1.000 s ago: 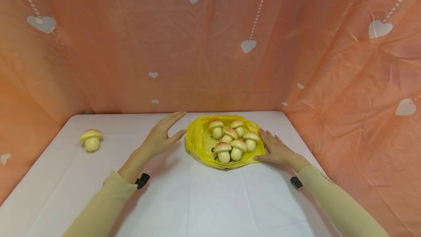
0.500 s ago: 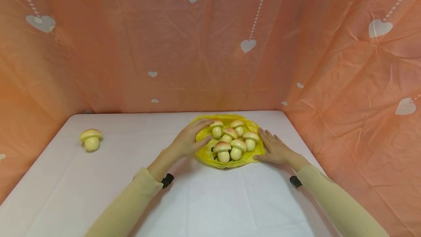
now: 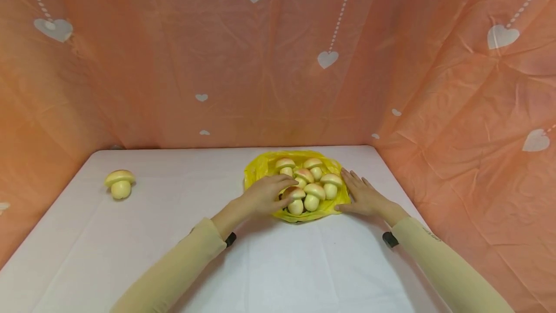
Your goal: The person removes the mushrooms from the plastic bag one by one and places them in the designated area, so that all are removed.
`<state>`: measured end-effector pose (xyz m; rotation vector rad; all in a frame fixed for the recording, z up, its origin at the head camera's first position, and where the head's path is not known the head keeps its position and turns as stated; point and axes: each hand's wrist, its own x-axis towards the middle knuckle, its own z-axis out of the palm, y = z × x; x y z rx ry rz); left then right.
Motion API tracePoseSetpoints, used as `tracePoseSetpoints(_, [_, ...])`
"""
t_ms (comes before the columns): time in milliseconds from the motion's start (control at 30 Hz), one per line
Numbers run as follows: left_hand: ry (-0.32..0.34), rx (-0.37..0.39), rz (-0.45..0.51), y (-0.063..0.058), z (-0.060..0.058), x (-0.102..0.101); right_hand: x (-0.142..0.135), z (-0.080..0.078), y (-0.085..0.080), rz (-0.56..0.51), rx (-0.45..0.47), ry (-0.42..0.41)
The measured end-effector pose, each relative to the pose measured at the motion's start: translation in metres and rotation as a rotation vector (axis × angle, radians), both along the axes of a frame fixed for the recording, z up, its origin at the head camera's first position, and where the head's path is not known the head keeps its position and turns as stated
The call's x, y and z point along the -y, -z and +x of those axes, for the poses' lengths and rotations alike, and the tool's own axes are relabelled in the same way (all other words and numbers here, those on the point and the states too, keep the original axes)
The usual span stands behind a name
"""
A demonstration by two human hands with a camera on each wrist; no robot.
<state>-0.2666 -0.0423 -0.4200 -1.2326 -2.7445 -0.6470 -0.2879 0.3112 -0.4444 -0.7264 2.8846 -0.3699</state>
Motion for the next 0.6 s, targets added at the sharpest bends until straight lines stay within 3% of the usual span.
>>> tracePoseSetpoints(300, [0.034, -0.048, -0.129, 0.006, 0.002, -0.007, 0.001, 0.001, -0.001, 0.004, 0.001, 0.005])
tracePoseSetpoints(600, [0.007, -0.051, -0.125, 0.011, -0.001, -0.015, 0.001, 0.001, -0.001, -0.001, 0.009, 0.007])
